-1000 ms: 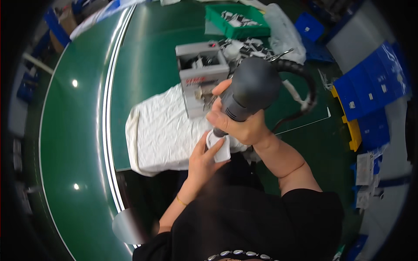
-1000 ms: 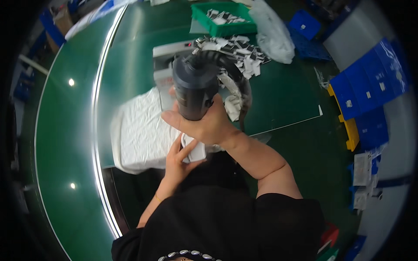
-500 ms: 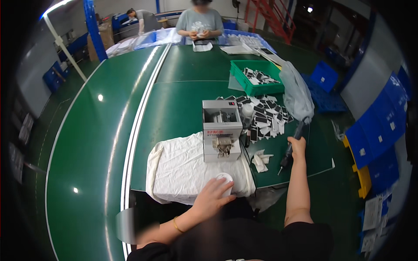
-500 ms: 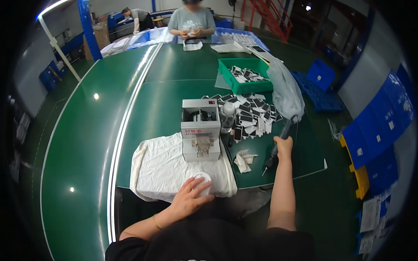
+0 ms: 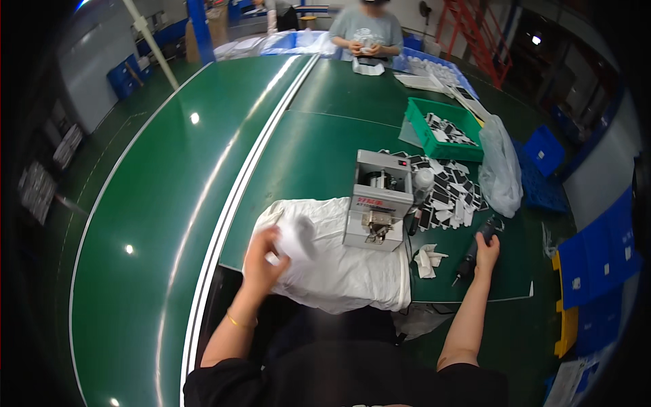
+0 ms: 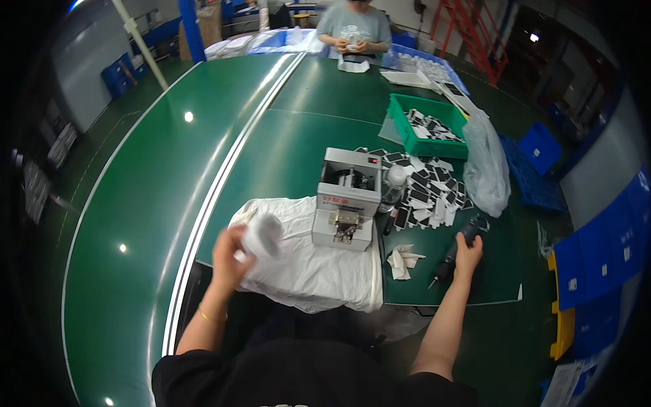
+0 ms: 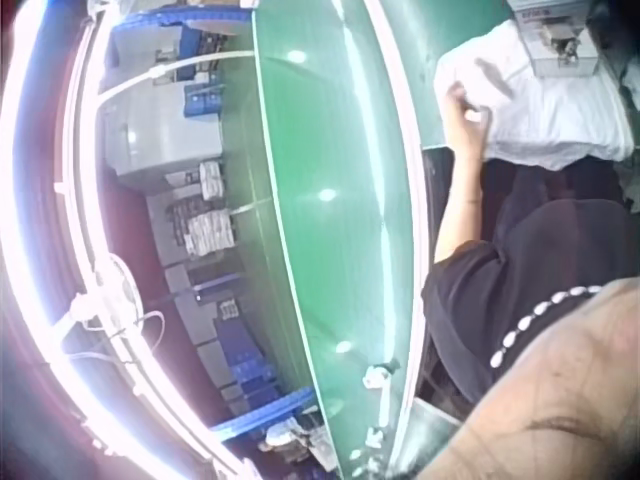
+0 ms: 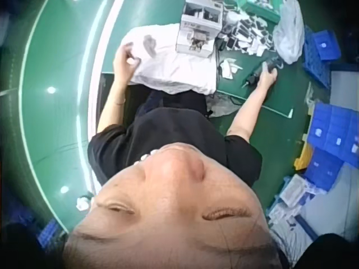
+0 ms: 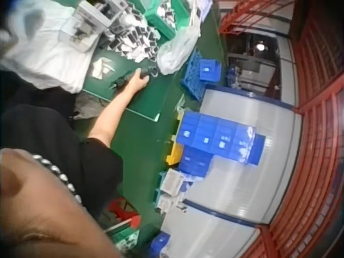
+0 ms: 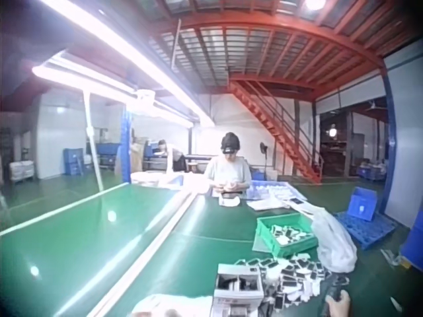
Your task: Assembling plastic electronic housing components using an electric screwdriver at a production line workstation.
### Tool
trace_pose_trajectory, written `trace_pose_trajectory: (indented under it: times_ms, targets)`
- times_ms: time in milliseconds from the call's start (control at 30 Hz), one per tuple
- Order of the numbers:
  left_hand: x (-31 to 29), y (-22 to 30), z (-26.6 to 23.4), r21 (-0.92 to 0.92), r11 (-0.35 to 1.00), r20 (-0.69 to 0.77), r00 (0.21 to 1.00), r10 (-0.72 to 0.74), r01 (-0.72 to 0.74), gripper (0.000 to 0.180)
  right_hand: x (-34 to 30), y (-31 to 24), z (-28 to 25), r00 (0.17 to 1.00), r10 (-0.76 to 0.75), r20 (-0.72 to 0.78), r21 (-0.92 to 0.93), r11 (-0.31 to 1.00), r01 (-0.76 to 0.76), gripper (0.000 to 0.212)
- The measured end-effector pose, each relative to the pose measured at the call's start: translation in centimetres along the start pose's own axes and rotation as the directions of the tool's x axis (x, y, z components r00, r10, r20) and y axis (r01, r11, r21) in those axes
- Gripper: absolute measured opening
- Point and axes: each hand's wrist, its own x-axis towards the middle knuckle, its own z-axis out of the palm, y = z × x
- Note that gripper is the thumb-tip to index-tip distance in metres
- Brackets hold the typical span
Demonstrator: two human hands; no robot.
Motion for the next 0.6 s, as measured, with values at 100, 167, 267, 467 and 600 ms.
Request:
trace_pose_trajectory:
  times_ms: [100, 167, 267, 467, 600]
  targets:
    - [3.8, -7.1, -4.3, -0.008, 0.964, -0.353, 0.902, -0.25, 0.264, 0.046, -1.1, -1.6, -0.8, 0.988, -0.128, -0.087, -0.249, 0.963, 0.103, 0.062]
    - [6.8, -10.8, -7.6, 0.06, 0.919, -0.527, 0.794, -0.303, 0.39, 0.042, -1.9, -3.1, -1.1, 0.977, -0.202, -0.069, -0.214, 0.959, 0.184, 0.057]
    - [8.2, -18.1, -11.7, 0.489, 0.728, -0.676, 0.736, -0.031, 0.48, 0.045, -5.2, -7.6, 0.7, 0.98, -0.201, 0.008, -0.026, 0.979, 0.201, 0.045]
    - [10.4, -15.3, -9.9, 0.441, 0.575, -0.686, 0.672, -0.28, 0.689, 0.045, -11.1, -12.1, 2.9, 0.951, -0.269, 0.154, 0.038, 0.963, 0.266, 0.036]
    - [9.4, -16.2, -10.7, 0.474, 0.598, -0.638, 0.72, -0.273, 0.646, 0.061, -16.2, -13.4, 6.0, 0.837, -0.393, 0.382, 0.088, 0.916, 0.39, 0.026]
